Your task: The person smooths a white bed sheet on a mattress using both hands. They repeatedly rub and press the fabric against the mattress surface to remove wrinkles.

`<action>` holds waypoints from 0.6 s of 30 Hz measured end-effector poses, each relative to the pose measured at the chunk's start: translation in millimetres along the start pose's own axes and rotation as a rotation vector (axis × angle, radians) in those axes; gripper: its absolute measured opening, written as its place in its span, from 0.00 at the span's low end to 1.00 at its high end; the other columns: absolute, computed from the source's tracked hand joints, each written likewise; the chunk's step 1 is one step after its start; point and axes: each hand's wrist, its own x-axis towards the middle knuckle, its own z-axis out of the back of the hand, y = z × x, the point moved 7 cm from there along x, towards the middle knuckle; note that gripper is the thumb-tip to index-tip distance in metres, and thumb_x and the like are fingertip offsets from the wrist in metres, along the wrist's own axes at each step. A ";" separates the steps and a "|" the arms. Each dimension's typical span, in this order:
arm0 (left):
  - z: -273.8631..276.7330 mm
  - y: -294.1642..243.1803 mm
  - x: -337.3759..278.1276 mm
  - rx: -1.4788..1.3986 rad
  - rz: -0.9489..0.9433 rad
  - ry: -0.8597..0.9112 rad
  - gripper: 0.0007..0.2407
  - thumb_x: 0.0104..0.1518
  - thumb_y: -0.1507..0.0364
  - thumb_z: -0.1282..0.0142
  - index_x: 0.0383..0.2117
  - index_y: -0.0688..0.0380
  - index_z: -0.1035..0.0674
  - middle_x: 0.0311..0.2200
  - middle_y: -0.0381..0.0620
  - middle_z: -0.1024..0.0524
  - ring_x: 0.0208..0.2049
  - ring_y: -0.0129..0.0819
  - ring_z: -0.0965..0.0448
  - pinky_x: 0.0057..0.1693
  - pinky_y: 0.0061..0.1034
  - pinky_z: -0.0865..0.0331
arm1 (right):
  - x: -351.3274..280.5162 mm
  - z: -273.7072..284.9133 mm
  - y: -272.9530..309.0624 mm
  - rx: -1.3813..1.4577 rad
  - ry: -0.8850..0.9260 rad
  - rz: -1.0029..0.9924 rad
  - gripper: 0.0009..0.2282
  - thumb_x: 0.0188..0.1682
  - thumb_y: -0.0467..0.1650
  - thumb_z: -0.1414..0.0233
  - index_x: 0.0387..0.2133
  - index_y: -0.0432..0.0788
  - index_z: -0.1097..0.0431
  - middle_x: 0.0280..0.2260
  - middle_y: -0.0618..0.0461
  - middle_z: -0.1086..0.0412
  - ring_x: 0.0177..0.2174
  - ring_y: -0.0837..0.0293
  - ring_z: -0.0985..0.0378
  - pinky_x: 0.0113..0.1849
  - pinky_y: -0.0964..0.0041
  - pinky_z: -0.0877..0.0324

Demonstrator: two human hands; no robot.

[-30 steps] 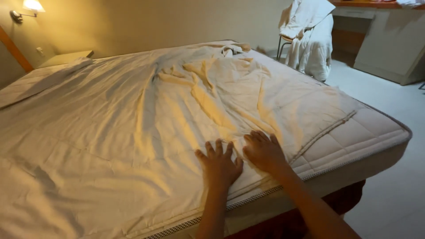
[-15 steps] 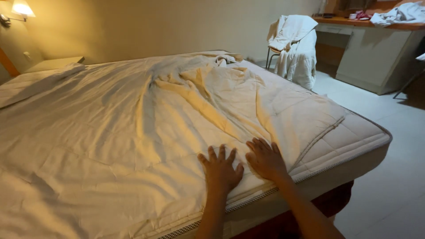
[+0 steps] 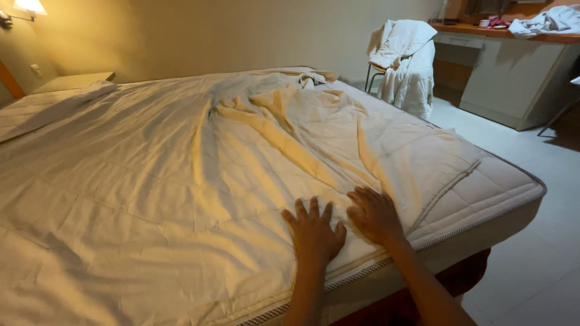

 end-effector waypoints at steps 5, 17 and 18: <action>1.5 -0.6 -0.3 0.003 0.009 0.003 0.26 0.53 0.54 0.49 0.58 0.47 0.25 0.64 0.57 0.38 0.67 0.69 0.50 0.64 0.76 0.68 | -3.7 -1.8 -6.1 0.041 -0.044 0.008 0.21 0.48 0.42 0.47 0.54 0.51 0.29 0.58 0.52 0.33 0.61 0.54 0.37 0.58 0.46 0.46; 5.2 2.3 0.0 -0.054 0.025 0.031 0.26 0.53 0.55 0.49 0.59 0.50 0.26 0.65 0.58 0.39 0.68 0.68 0.53 0.65 0.73 0.69 | -4.5 -1.5 0.0 -0.018 -0.049 0.055 0.21 0.48 0.41 0.47 0.55 0.49 0.31 0.58 0.50 0.32 0.60 0.51 0.36 0.58 0.45 0.45; 5.5 2.1 -0.4 -0.060 0.027 0.042 0.26 0.52 0.55 0.49 0.58 0.50 0.26 0.65 0.58 0.39 0.68 0.68 0.53 0.65 0.73 0.70 | -5.9 -3.1 -1.0 -0.036 -0.039 0.058 0.23 0.47 0.41 0.47 0.56 0.49 0.31 0.59 0.50 0.33 0.60 0.51 0.36 0.57 0.46 0.44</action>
